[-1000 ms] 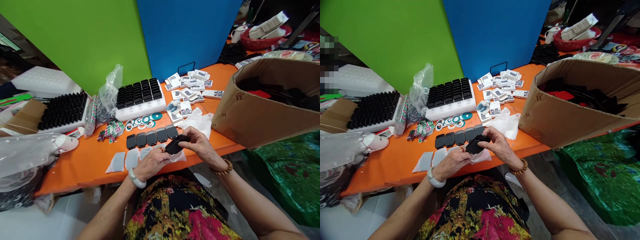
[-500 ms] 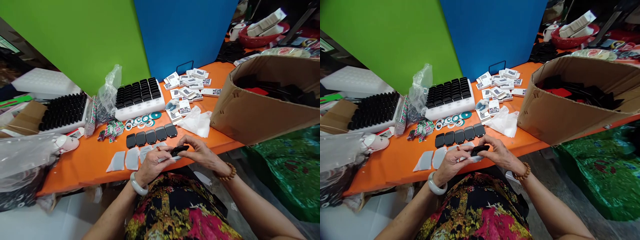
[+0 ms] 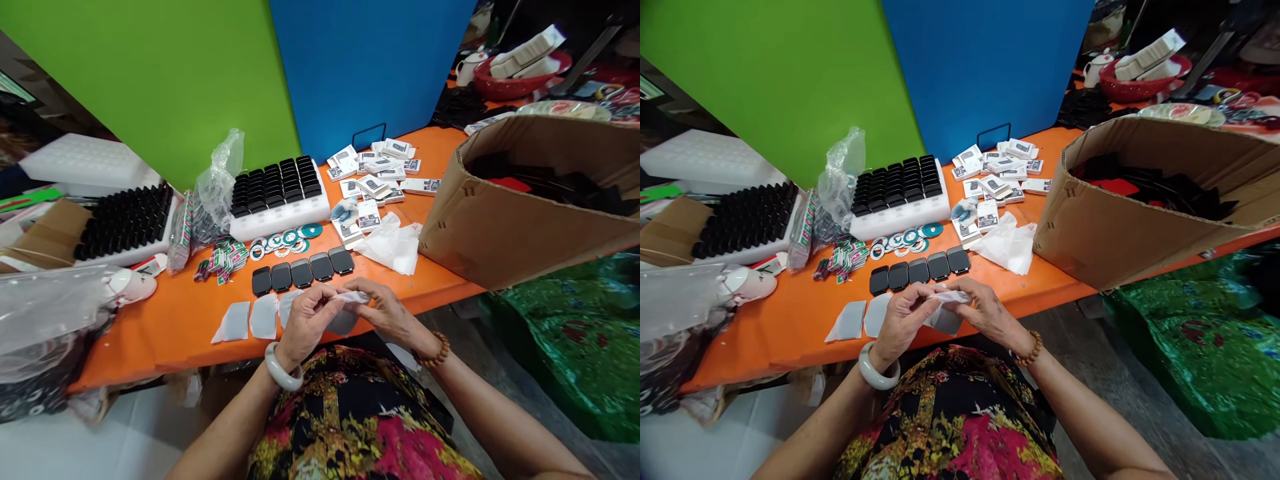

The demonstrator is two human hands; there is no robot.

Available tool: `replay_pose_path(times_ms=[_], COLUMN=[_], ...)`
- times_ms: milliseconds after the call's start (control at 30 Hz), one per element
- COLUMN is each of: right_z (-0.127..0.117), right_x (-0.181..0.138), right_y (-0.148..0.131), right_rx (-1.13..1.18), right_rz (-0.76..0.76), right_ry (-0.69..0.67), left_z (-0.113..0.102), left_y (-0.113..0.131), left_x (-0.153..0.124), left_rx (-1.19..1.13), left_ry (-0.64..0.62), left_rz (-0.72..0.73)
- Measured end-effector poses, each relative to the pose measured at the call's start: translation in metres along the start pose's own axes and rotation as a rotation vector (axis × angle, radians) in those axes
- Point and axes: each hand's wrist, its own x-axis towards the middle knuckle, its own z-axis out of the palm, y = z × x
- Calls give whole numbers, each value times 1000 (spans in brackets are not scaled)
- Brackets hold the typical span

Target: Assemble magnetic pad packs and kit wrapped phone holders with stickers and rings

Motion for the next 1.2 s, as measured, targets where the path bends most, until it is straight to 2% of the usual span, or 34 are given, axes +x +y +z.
replay_pose_path(times_ms=[67, 167, 200, 233, 300, 367, 467, 500, 567, 633, 667, 700, 767, 833, 867, 967, 1033, 1133, 1200], right_z=[3, 6, 8, 9, 12, 17, 23, 23, 21, 18, 16, 15, 14, 16, 16, 13, 6, -11, -21], right_x=[4, 8, 10, 11, 12, 13, 14, 14, 12, 8, 6, 2, -5, -12, -14, -15, -9, 5, 16], right_y=[3, 6, 7, 7, 8, 10, 12, 12, 9, 2, -2, -5, -6, 1, 7, 32, 48, 61, 64], right_rx=[128, 316, 357, 392, 453, 499, 494, 437, 193, -137, -278, -381, -447, -368, -291, 17, 183, 225, 157], right_rz=[115, 215, 232, 247, 275, 304, 335, 319, 204, -15, -127, -214, -268, -161, -76, 162, 257, 348, 377], right_ry=[35, 196, 240, 266, 283, 272, 236, 249, 373, 528, 547, 506, 293, 78, 22, 11, 46, 58, 30], left_z=[-2, -5, -5, -4, 1, 7, 13, 13, 12, 10, 9, 9, 10, 13, 15, 19, 19, 8, -9], left_y=[-4, -12, -15, -18, -23, -28, -39, -43, -49, -52, -53, -54, -55, -56, -56, -59, -60, -59, -58], left_x=[1, -4, -8, -12, -20, -25, -26, -25, -22, -19, -18, -16, -15, -13, -12, -10, -9, -11, -14], left_rx=[65, 288, 371, 439, 498, 444, 158, 47, -135, -245, -285, -316, -352, -383, -411, -530, -565, -472, -340], left_ry=[136, 466, 518, 517, 413, 307, 183, 154, 126, 133, 132, 126, 113, 122, 138, 198, 205, 199, 247], left_rz=[68, 243, 296, 324, 277, 96, -207, -271, -347, -396, -415, -422, -416, -414, -427, -504, -530, -500, -428])
